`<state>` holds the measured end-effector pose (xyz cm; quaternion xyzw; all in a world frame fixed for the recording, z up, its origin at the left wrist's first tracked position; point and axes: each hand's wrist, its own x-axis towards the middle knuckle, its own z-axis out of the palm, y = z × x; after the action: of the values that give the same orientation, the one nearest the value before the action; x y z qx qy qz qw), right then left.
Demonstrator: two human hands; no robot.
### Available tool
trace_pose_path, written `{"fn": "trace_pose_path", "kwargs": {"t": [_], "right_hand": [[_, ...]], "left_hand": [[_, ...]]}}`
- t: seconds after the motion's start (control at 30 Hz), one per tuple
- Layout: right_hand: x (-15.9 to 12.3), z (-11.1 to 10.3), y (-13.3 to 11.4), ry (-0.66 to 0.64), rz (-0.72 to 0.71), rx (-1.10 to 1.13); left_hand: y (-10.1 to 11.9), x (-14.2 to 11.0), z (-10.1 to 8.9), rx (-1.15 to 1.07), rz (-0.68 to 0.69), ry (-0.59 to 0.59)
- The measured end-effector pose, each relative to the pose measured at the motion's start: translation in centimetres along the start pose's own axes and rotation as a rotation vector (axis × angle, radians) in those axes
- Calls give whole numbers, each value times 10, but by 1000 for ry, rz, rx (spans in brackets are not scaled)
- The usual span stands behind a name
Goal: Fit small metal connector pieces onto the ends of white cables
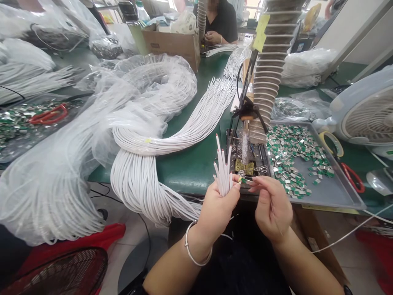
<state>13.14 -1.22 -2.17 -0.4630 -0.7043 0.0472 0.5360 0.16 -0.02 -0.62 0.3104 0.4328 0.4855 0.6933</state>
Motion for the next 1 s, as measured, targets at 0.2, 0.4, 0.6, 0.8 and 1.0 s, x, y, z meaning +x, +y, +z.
{"fn": "trace_pose_path", "kwargs": {"t": [0.2, 0.4, 0.6, 0.8, 1.0], "right_hand": [[-4, 2, 4, 44, -49, 70], [0, 0, 5, 13, -114, 68], [2, 0, 2, -3, -159, 43], [3, 1, 0, 8, -161, 22], [5, 3, 1, 26, -159, -1]], "left_hand": [[7, 2, 5, -65, -63, -12], [10, -1, 7, -119, -48, -31], [12, -5, 8, -131, -49, -18], [13, -5, 9, -145, -51, -23], [14, -3, 11, -155, -71, -19]]}}
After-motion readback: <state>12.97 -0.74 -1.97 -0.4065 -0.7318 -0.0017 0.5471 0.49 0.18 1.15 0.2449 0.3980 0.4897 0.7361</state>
